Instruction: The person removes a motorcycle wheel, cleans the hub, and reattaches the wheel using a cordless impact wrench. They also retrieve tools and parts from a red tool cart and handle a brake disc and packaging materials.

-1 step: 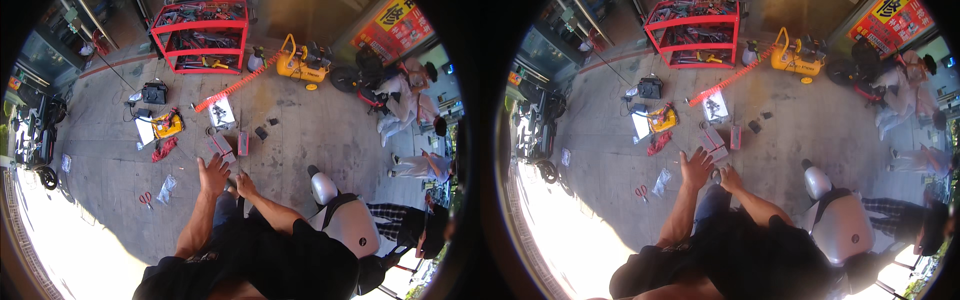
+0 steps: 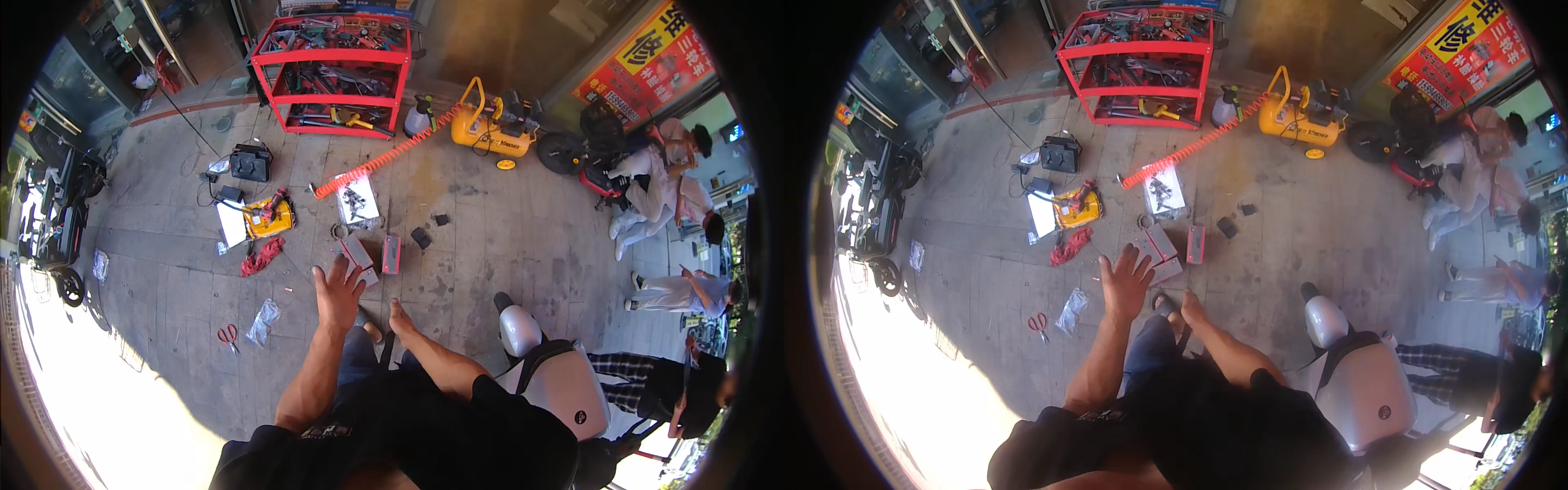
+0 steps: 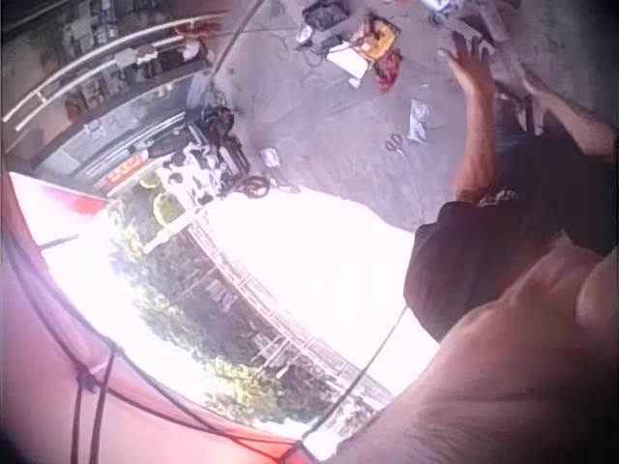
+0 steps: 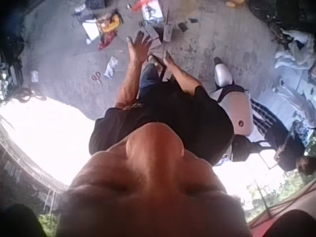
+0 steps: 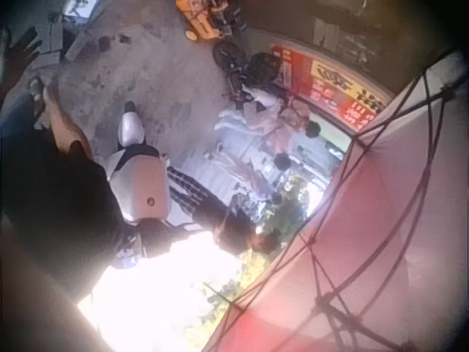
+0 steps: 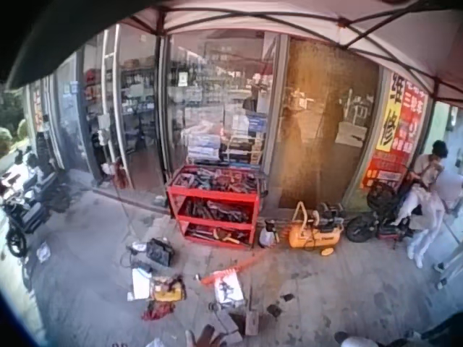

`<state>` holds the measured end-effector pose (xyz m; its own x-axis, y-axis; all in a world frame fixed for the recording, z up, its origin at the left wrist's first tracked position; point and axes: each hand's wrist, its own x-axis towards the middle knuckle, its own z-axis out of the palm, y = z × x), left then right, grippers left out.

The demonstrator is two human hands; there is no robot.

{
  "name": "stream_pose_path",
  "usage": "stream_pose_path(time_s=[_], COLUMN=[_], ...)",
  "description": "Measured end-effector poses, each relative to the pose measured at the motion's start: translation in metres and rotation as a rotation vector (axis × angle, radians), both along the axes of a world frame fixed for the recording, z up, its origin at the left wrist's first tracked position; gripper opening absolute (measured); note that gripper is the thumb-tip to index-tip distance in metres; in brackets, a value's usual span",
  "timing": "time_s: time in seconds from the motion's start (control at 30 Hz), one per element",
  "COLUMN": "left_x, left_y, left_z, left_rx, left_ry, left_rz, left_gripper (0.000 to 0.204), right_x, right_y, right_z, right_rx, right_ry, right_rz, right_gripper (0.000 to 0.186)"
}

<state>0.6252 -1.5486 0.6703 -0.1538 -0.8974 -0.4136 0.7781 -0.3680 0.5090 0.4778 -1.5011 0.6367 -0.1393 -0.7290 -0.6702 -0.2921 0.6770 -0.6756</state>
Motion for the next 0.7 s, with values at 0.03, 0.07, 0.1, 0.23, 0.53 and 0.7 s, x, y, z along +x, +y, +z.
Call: stream_pose_path(time_s=[0.03,0.07,0.1,0.23,0.53,0.7], left_x=[-0.007,-0.016,-0.029,-0.017,0.061,0.004], left_y=[-0.023,-0.039,-0.049,-0.067,-0.161,-0.274], left_z=[0.003,0.000,-0.007,-0.081,-0.183,-0.198], left_rx=[-0.251,-0.297,-0.468,-0.159,0.645,0.810], left_ry=[-0.246,-0.466,-0.824,-1.496,-1.038,-0.651], left_rz=[0.059,0.034,-0.067,-0.343,0.047,0.296], left_gripper=[0.078,0.065,0.060,0.059,0.046,0.032], right_x=[0.006,0.010,0.018,0.004,-0.155,-0.104], right_y=[-0.013,-0.027,-0.059,-0.175,-0.443,-0.685], right_z=[-0.010,-0.016,-0.019,0.001,-0.065,-0.189], right_rx=[0.207,0.333,0.293,0.026,-0.160,-0.442], right_ry=[-0.280,-0.497,-0.651,-0.761,-0.103,-0.118], right_rz=[-0.291,-0.470,-0.477,-0.323,0.106,0.405], right_gripper=[0.060,0.062,0.062,0.065,0.033,0.028])
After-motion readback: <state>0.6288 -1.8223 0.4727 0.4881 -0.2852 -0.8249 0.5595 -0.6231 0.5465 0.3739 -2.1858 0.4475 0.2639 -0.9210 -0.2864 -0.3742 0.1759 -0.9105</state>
